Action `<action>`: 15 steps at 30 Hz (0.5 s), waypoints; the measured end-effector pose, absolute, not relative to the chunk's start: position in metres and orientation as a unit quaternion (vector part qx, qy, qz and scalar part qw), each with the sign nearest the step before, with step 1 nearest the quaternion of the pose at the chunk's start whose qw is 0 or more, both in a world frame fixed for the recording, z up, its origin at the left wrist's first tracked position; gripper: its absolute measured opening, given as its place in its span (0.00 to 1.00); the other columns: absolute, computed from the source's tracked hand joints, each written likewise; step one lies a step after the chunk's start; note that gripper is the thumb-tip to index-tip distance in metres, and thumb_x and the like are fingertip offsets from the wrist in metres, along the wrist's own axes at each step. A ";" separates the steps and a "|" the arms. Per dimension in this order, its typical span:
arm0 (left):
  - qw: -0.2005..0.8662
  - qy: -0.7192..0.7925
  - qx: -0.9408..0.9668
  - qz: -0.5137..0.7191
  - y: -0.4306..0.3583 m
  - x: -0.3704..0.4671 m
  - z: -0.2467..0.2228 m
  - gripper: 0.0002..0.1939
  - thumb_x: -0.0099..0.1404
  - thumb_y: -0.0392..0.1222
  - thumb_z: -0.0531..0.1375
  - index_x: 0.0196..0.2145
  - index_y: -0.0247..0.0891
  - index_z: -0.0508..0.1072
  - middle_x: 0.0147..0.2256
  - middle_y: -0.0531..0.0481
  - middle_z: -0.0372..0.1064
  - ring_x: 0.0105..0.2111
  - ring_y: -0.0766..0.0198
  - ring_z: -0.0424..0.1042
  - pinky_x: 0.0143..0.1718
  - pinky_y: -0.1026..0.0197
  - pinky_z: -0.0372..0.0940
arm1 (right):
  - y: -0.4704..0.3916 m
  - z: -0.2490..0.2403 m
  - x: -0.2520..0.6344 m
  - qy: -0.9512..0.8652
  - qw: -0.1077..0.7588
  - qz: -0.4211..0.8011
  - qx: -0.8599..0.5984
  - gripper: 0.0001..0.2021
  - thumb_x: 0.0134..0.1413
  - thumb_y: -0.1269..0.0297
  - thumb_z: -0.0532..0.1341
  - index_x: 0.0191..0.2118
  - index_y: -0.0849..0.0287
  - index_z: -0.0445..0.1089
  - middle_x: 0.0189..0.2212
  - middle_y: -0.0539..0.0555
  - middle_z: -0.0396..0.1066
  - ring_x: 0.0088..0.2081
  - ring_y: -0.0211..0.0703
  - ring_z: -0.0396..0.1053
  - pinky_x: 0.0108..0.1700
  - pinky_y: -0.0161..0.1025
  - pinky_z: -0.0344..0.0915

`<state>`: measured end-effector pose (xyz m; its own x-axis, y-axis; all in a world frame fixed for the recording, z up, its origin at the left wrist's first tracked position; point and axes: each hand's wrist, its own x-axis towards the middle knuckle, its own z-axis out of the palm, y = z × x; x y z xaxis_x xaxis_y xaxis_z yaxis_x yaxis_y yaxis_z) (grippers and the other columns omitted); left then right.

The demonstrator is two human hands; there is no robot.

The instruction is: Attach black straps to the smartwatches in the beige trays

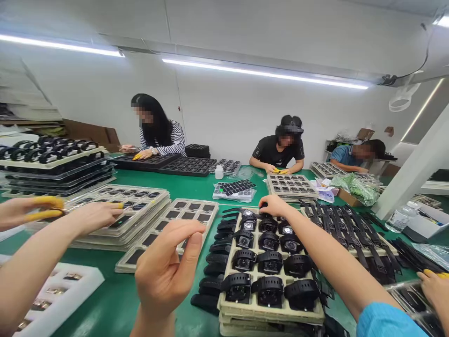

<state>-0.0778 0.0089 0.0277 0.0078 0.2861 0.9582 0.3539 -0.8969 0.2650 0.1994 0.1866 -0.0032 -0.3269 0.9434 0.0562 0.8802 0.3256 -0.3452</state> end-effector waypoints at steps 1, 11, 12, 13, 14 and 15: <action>0.021 -0.227 -0.704 -0.672 0.009 -0.080 0.028 0.15 0.65 0.21 0.58 0.44 0.36 0.74 0.37 0.48 0.73 0.38 0.62 0.73 0.39 0.59 0.70 | 0.189 -0.005 0.200 -0.807 0.104 0.129 -0.567 0.11 0.69 0.59 0.63 0.50 0.60 0.73 0.50 0.56 0.74 0.46 0.48 0.74 0.49 0.49 0.74; 0.006 -0.223 -0.696 -0.683 0.005 -0.086 0.030 0.14 0.65 0.21 0.58 0.42 0.37 0.74 0.36 0.49 0.73 0.38 0.63 0.73 0.39 0.59 0.69 | 0.186 -0.004 0.198 -0.813 -0.006 0.122 -0.570 0.12 0.69 0.59 0.63 0.51 0.59 0.73 0.51 0.57 0.73 0.48 0.49 0.74 0.50 0.49 0.74; 0.002 -0.224 -0.695 -0.683 0.005 -0.086 0.030 0.14 0.65 0.21 0.58 0.42 0.37 0.74 0.36 0.49 0.73 0.38 0.63 0.73 0.39 0.60 0.69 | 0.186 -0.003 0.196 -0.813 -0.008 0.112 -0.571 0.12 0.69 0.58 0.63 0.52 0.59 0.73 0.52 0.57 0.72 0.49 0.49 0.73 0.51 0.50 0.73; -0.001 -0.226 -0.694 -0.684 0.005 -0.087 0.030 0.14 0.66 0.22 0.58 0.43 0.37 0.74 0.37 0.49 0.73 0.38 0.63 0.73 0.39 0.60 0.69 | 0.187 -0.001 0.192 -0.814 -0.011 0.102 -0.572 0.13 0.69 0.58 0.63 0.53 0.59 0.72 0.53 0.58 0.72 0.50 0.50 0.73 0.52 0.51 0.72; -0.003 -0.227 -0.693 -0.684 0.005 -0.087 0.030 0.14 0.66 0.22 0.58 0.43 0.37 0.74 0.37 0.49 0.73 0.38 0.63 0.73 0.39 0.60 0.69 | 0.188 0.001 0.186 -0.814 -0.015 0.092 -0.573 0.13 0.69 0.58 0.63 0.53 0.59 0.72 0.54 0.58 0.71 0.51 0.50 0.72 0.53 0.52 0.72; -0.005 -0.228 -0.693 -0.684 0.005 -0.087 0.029 0.14 0.66 0.22 0.58 0.43 0.37 0.74 0.37 0.49 0.73 0.38 0.63 0.73 0.40 0.60 0.69 | 0.190 0.002 0.180 -0.813 -0.023 0.085 -0.575 0.14 0.69 0.57 0.62 0.54 0.59 0.72 0.55 0.58 0.71 0.52 0.51 0.72 0.54 0.53 0.71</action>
<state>-0.0872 0.0047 0.0294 -0.0392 0.3230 0.9456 0.3098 -0.8957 0.3189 0.1799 0.1902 0.0020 -0.3376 0.9315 -0.1353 0.9394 0.3243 -0.1112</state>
